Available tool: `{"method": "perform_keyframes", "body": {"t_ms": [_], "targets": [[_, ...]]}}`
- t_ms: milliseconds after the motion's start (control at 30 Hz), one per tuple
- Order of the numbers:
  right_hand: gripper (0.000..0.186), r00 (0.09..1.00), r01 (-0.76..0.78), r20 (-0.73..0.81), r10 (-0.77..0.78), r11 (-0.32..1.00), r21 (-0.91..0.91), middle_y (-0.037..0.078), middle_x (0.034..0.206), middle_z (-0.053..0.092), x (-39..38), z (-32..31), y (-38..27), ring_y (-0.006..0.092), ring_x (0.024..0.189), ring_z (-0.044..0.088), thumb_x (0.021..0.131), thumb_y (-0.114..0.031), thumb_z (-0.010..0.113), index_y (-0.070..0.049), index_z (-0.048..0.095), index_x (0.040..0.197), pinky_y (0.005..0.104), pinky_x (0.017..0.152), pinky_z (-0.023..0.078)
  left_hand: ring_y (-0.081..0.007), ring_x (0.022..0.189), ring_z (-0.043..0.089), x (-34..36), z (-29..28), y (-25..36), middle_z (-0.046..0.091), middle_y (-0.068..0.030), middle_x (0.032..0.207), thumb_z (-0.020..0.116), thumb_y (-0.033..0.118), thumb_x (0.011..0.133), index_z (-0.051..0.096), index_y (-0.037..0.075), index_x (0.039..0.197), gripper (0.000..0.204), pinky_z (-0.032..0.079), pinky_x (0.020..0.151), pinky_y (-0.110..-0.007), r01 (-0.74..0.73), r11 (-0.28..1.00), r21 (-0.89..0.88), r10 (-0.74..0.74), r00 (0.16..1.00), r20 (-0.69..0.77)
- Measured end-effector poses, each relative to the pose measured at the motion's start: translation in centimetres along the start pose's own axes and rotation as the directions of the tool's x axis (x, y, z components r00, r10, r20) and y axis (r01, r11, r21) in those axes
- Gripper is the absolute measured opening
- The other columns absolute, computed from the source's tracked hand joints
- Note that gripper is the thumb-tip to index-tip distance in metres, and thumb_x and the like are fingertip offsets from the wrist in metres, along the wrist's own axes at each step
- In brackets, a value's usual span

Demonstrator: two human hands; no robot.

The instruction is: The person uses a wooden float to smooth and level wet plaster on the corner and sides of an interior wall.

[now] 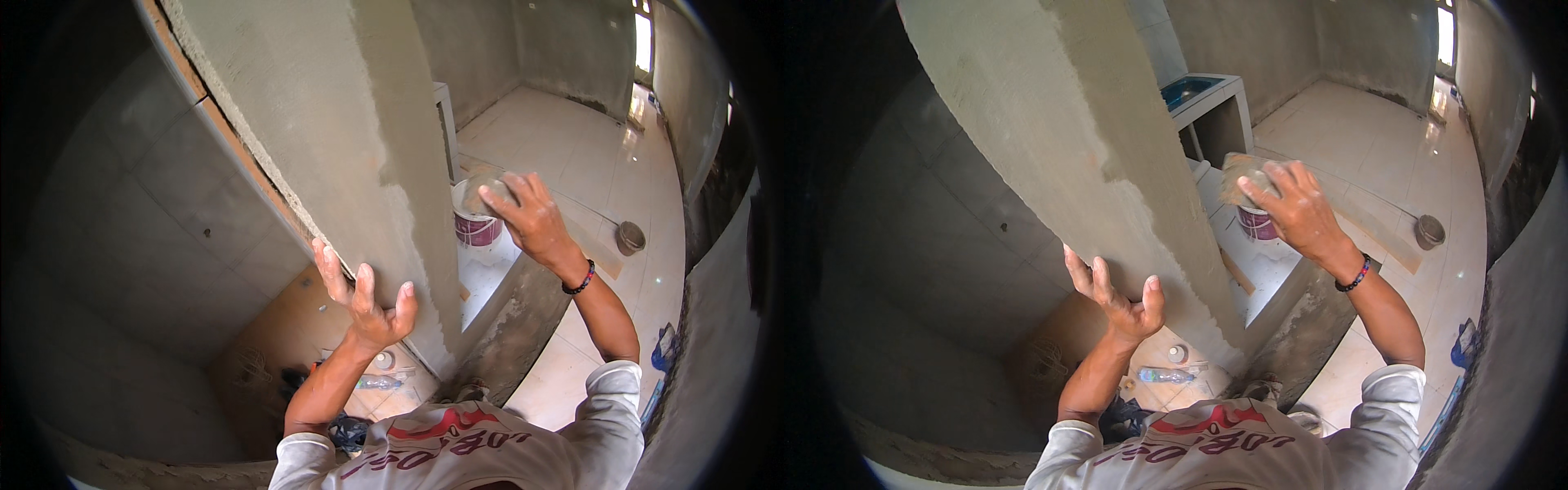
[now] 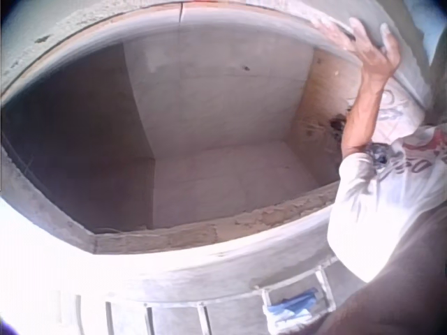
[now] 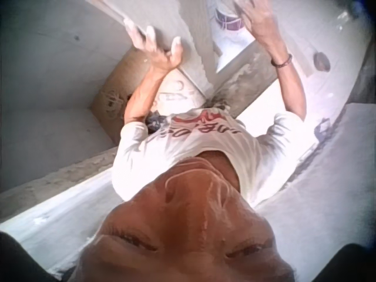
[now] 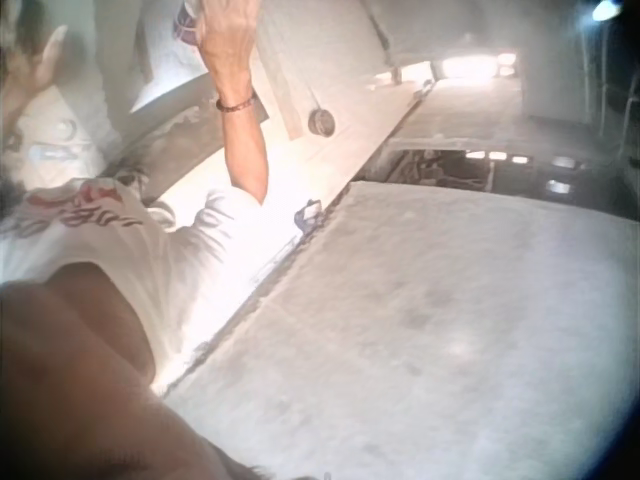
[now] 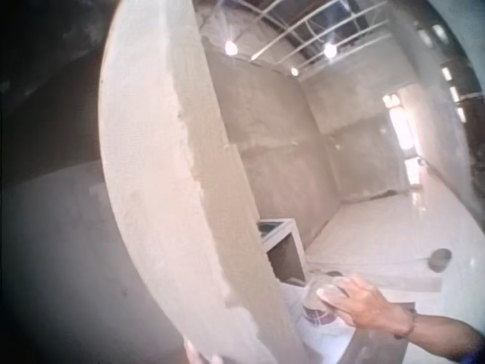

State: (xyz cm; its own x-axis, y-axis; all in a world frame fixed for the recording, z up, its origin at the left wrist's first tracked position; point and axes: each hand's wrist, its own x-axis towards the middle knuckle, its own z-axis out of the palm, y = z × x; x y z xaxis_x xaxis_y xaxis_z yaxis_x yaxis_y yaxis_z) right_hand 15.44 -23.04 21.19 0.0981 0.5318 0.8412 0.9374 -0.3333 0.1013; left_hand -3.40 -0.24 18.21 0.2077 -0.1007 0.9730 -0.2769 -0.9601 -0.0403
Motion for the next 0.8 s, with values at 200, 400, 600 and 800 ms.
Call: {"method": "perform_keyframes", "body": {"t_ms": [200,400,600,800], "targets": [[0.057,0.940,-0.310,-0.009,0.341,0.865,0.394,0.018,0.098,0.057,-1.3,-2.3,-5.5,0.0314,0.082,0.059,0.081,0.001,0.066,-0.001,0.057,0.137,0.0386,0.073,0.050,-0.0465,0.151,0.007,-0.5,-0.3,-0.6,0.007,-0.0359,0.160,0.061,0.022,0.088,0.023,-0.001,0.155,0.080,0.011,0.119,-0.058,-0.050,0.998,0.045,0.049,0.999,0.019],[0.059,0.926,-0.297,-0.064,0.373,0.821,0.489,0.017,0.096,0.053,-0.1,0.4,-9.5,0.0316,0.079,0.058,0.079,-0.001,0.067,0.002,0.055,0.137,0.0405,0.068,0.051,-0.0472,0.151,0.006,-0.7,0.1,-0.9,0.005,-0.0249,0.163,0.049,0.037,0.097,0.029,0.006,0.154,0.068,0.013,0.118,-0.064,0.017,0.997,-0.071,-0.020,0.999,-0.039],[0.059,0.952,-0.291,0.005,0.306,0.898,0.330,0.018,0.097,0.049,-3.5,3.3,-13.3,0.0334,0.087,0.057,0.080,-0.004,0.067,0.005,0.053,0.136,0.0414,0.070,0.053,-0.0353,0.152,0.015,-0.7,-0.5,-0.6,0.004,-0.0251,0.163,0.034,0.060,0.101,0.029,0.002,0.154,0.078,0.019,0.120,-0.052,0.056,0.991,-0.124,-0.057,0.998,-0.003],[0.060,0.945,-0.286,-0.020,0.325,0.858,0.427,0.017,0.094,0.050,-4.8,0.3,-12.0,0.0336,0.082,0.057,0.077,-0.002,0.069,0.001,0.057,0.135,0.0404,0.071,0.052,-0.0360,0.152,0.017,-0.4,-0.7,-0.9,0.007,-0.0234,0.164,0.026,0.062,0.102,0.031,0.003,0.154,0.079,0.021,0.120,-0.052,0.009,0.985,-0.171,-0.007,1.000,0.016]]}}
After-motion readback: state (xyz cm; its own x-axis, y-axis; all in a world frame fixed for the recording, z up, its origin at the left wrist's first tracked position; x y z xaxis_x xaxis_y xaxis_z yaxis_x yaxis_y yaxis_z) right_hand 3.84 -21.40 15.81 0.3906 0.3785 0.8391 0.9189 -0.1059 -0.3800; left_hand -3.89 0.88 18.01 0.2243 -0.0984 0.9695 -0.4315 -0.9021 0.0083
